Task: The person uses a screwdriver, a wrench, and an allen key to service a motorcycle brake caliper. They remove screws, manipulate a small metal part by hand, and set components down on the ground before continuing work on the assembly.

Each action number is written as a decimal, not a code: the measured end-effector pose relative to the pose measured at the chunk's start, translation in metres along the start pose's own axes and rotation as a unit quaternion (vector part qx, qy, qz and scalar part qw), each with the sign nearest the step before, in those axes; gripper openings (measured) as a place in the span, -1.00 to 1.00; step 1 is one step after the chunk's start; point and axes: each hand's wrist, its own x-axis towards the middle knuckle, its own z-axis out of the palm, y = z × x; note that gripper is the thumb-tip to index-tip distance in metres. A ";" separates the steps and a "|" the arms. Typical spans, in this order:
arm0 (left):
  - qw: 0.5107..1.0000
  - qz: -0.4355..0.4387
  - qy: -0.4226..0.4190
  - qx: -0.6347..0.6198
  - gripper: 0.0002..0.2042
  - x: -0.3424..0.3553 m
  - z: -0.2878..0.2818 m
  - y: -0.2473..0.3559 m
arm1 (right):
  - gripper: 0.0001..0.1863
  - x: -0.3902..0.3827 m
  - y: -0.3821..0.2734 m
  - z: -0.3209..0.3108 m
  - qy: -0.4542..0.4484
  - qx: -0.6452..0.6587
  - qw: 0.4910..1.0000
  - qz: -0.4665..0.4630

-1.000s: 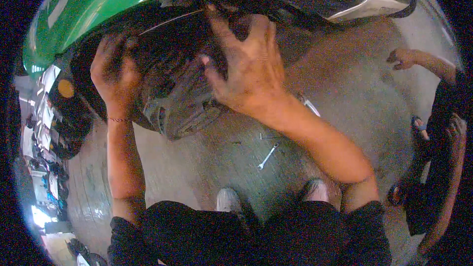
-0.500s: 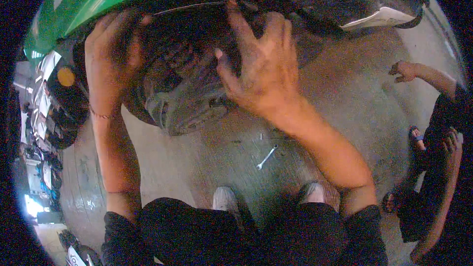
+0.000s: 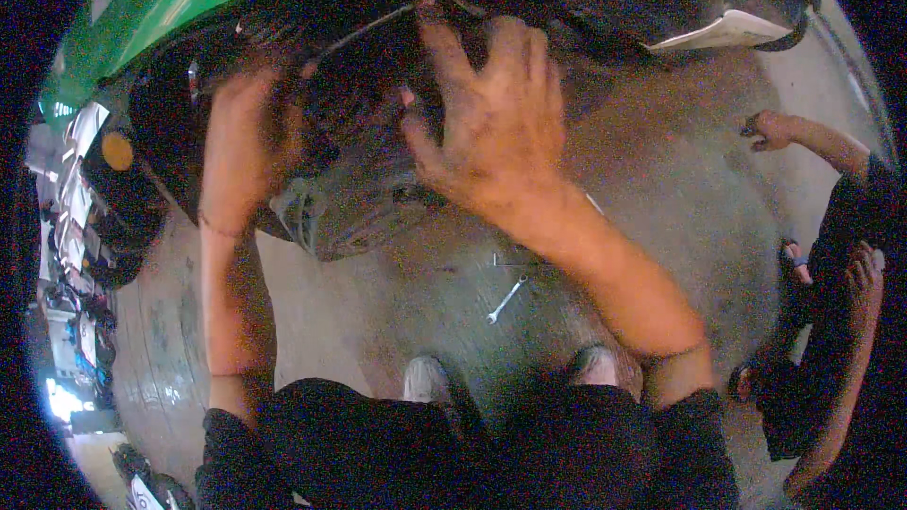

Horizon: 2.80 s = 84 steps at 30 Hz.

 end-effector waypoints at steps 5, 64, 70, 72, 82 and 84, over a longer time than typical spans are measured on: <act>0.992 0.016 0.054 -0.110 -0.71 -0.015 0.028 0.011 | -0.25 0.000 0.004 0.005 0.021 -0.009 0.999 -0.033; 0.966 -0.025 0.098 -0.237 -0.67 0.012 0.083 0.032 | -0.22 0.006 0.010 0.000 -0.036 0.090 0.993 -0.064; 0.962 0.009 0.161 -0.222 -0.82 0.014 0.083 0.030 | -0.26 0.001 0.017 -0.005 -0.020 0.144 0.989 -0.040; 0.960 0.017 0.197 -0.198 -0.81 0.015 0.071 0.025 | -0.31 -0.002 0.012 -0.004 -0.016 0.159 0.986 -0.046; 0.992 0.057 0.103 -0.040 -0.66 0.020 0.016 0.014 | -0.46 -0.004 0.026 -0.007 0.074 0.141 0.987 -0.030; 0.992 0.069 0.102 -0.030 -0.64 0.020 0.006 0.015 | -0.52 -0.005 0.031 -0.002 0.106 0.165 0.979 -0.047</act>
